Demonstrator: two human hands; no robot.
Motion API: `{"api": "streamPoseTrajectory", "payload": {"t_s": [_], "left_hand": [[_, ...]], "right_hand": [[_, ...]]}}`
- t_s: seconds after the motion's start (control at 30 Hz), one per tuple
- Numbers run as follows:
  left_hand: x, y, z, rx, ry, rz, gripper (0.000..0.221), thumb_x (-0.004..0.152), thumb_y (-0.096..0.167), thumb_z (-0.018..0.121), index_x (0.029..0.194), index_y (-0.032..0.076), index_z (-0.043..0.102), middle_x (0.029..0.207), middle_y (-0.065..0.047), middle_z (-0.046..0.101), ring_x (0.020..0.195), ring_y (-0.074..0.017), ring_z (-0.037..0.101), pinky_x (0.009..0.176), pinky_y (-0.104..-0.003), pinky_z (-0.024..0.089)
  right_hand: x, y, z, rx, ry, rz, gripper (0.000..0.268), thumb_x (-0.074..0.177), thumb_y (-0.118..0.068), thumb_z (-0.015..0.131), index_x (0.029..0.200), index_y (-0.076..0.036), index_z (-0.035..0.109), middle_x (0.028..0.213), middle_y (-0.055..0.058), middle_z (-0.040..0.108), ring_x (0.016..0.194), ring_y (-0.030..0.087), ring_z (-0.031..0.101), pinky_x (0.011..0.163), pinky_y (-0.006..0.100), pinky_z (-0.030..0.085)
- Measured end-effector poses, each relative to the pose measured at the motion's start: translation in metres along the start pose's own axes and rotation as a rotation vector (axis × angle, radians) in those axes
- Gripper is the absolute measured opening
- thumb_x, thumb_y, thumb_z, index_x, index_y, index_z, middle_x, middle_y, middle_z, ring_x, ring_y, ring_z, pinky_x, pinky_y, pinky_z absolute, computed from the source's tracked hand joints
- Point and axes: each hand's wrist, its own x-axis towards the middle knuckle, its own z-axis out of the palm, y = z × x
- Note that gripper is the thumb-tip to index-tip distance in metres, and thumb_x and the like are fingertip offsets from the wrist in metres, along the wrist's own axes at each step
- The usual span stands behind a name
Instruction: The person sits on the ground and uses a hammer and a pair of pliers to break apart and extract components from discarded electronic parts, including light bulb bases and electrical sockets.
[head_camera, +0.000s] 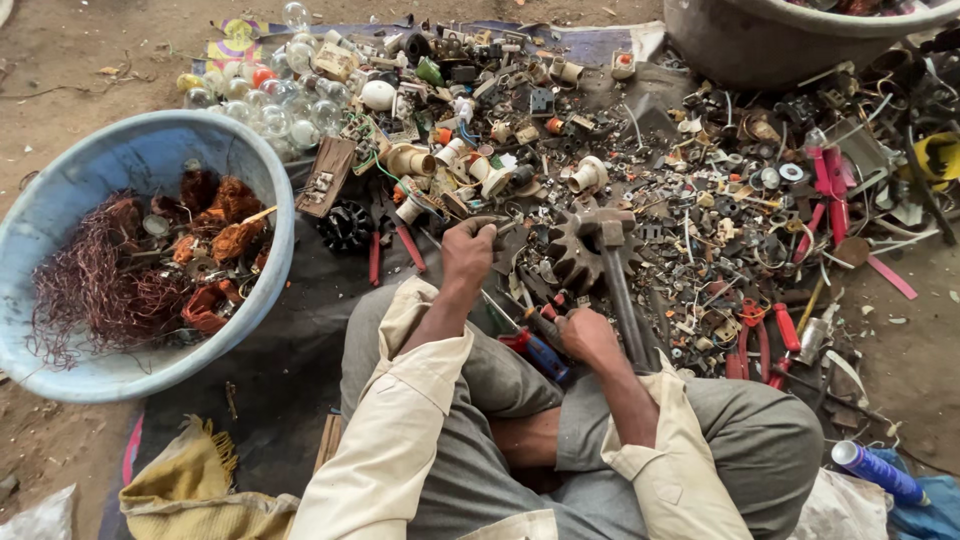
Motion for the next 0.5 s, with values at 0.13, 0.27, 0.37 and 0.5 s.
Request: {"api": "streamPoseTrajectory", "payload": {"t_s": [0.13, 0.27, 0.37, 0.5], "left_hand": [[-0.006, 0.011, 0.001, 0.193, 0.035, 0.024, 0.023, 0.094, 0.016, 0.067, 0.111, 0.003, 0.078, 0.081, -0.007, 0.078, 0.066, -0.0106, 0.069, 0.059, -0.026, 0.053], [-0.006, 0.014, 0.006, 0.178, 0.029, -0.002, 0.025, 0.092, 0.017, 0.066, 0.11, 0.003, 0.078, 0.08, -0.009, 0.078, 0.065, -0.0121, 0.07, 0.061, -0.028, 0.055], [-0.001, 0.009, 0.007, 0.23, 0.063, 0.013, 0.026, 0.091, 0.018, 0.066, 0.109, 0.004, 0.078, 0.083, -0.01, 0.078, 0.068, -0.0136, 0.072, 0.065, -0.03, 0.057], [0.015, -0.002, 0.005, 0.294, 0.182, 0.16, 0.026, 0.09, 0.019, 0.069, 0.107, 0.004, 0.079, 0.086, -0.009, 0.079, 0.075, -0.0146, 0.072, 0.071, -0.03, 0.056]], "right_hand": [[0.0, -0.002, -0.01, 0.095, -0.092, 0.065, 0.039, 0.09, -0.046, 0.07, 0.097, -0.009, 0.081, 0.088, 0.02, 0.076, 0.08, 0.034, 0.075, 0.083, 0.046, 0.055], [0.013, -0.007, -0.014, 0.063, -0.143, 0.046, 0.044, 0.089, -0.047, 0.075, 0.093, -0.004, 0.082, 0.079, 0.022, 0.073, 0.07, 0.033, 0.069, 0.073, 0.045, 0.053], [0.015, -0.007, -0.014, 0.082, -0.146, 0.018, 0.04, 0.089, -0.044, 0.073, 0.093, -0.005, 0.082, 0.076, 0.019, 0.072, 0.065, 0.029, 0.069, 0.07, 0.042, 0.053], [-0.005, -0.014, -0.028, 0.348, -0.102, 0.087, 0.047, 0.098, -0.041, 0.063, 0.098, 0.004, 0.078, 0.076, 0.022, 0.072, 0.067, 0.03, 0.071, 0.071, 0.043, 0.055]]}}
